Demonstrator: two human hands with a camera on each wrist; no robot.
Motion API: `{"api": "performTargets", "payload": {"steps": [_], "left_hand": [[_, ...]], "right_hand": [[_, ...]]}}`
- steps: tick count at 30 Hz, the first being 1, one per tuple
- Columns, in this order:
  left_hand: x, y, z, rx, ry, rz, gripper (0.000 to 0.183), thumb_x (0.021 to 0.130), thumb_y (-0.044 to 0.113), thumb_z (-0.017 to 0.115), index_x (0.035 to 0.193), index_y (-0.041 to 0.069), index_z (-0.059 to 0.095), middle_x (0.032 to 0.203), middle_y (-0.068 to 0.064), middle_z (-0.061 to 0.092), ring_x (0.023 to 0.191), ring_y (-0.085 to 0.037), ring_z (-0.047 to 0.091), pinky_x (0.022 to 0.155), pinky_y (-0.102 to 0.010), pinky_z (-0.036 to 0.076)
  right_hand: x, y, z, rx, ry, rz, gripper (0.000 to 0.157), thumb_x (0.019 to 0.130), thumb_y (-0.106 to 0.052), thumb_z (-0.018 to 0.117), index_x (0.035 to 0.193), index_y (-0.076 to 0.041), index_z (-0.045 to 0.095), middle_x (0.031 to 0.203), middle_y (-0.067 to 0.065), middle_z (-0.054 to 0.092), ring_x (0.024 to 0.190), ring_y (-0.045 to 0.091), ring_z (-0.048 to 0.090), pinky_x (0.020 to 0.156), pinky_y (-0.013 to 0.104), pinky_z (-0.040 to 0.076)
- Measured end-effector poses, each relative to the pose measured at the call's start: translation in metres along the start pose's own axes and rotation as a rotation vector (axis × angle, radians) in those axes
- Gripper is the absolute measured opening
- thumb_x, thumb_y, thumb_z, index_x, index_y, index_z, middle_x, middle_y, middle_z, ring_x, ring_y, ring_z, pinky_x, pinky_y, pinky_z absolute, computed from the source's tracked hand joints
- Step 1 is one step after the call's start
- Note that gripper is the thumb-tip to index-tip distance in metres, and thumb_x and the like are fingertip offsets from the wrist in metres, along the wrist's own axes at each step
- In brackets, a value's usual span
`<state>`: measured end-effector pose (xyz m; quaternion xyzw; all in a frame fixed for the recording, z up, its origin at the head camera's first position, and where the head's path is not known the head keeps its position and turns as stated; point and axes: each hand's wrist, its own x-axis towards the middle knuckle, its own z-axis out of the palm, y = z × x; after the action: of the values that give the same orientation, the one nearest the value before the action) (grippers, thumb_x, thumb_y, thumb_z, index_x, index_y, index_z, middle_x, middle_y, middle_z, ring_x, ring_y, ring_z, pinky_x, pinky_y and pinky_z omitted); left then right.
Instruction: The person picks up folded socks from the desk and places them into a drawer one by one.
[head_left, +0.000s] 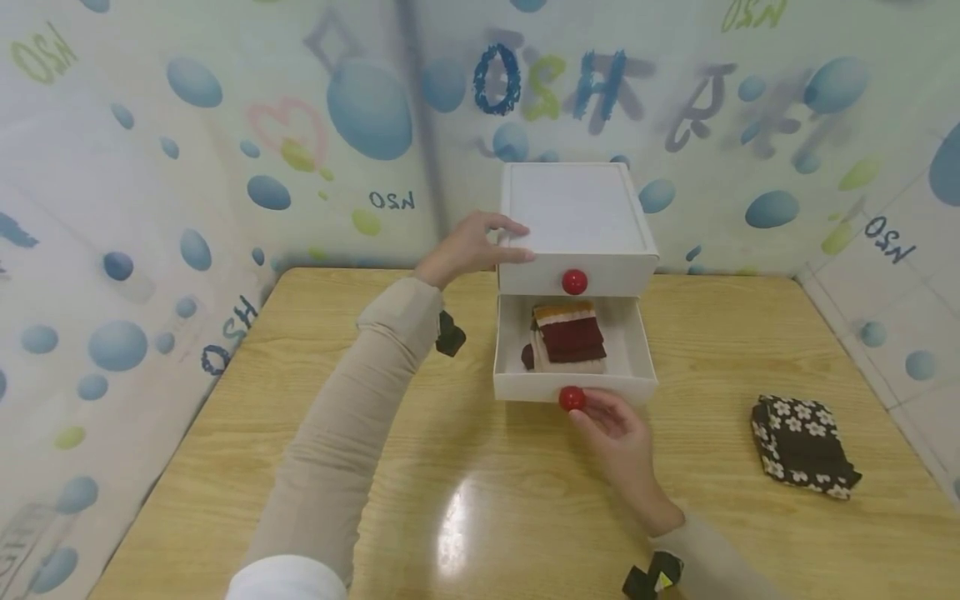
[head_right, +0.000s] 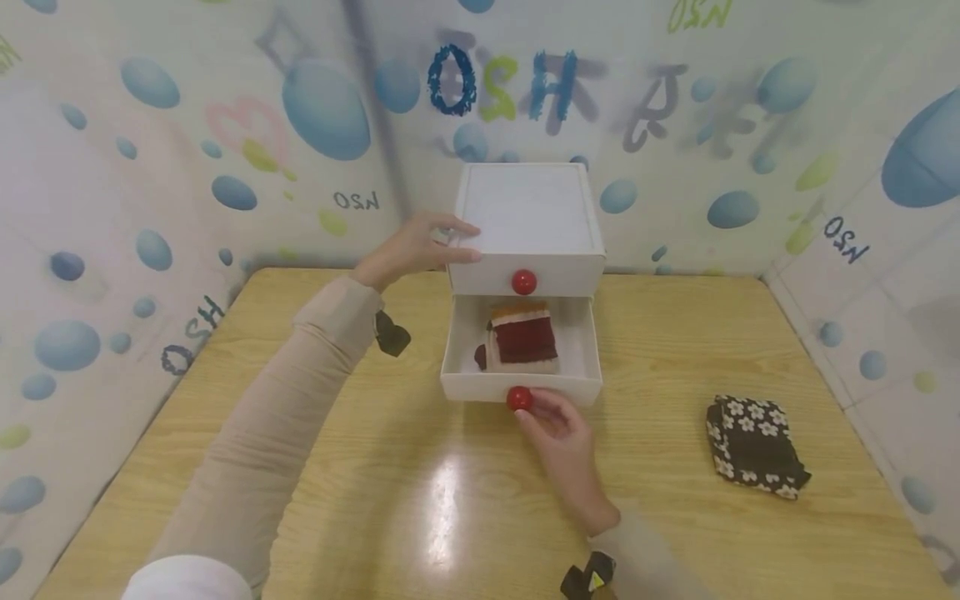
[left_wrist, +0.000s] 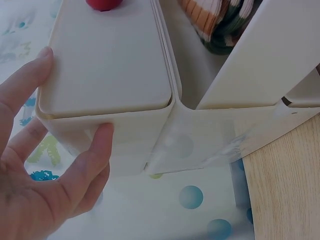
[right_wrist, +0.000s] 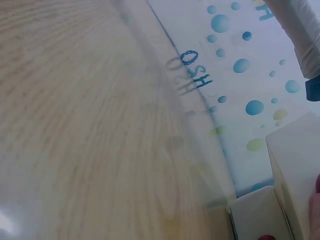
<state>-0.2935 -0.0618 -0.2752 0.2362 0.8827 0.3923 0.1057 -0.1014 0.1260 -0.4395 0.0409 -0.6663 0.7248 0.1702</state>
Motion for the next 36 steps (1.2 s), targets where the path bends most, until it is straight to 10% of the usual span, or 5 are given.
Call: {"api": "performTargets", "payload": {"steps": [13,36], "left_hand": [[-0.001,0.0,0.0,0.022,0.006,-0.017,0.048,0.076,0.036,0.069,0.118,0.016,0.057,0.127,0.0,0.048,0.098,-0.013,0.05,0.069,-0.024,0.048],[-0.004,0.004,0.001,0.013,0.005,-0.015,0.048,0.076,0.035,0.068,0.119,0.015,0.056,0.127,-0.001,0.048,0.103,-0.014,0.048,0.07,-0.023,0.048]], "right_hand": [[0.037,0.045,-0.011,0.031,-0.07,-0.073,0.027,0.078,-0.002,0.066,0.104,0.001,0.06,0.101,0.013,0.059,0.091,0.016,0.058,0.077,0.02,0.048],[0.093,0.024,0.009,-0.09,0.037,0.254,0.035,0.08,-0.02,0.067,0.11,-0.007,0.056,0.109,0.004,0.054,0.101,0.015,0.05,0.085,0.024,0.043]]}}
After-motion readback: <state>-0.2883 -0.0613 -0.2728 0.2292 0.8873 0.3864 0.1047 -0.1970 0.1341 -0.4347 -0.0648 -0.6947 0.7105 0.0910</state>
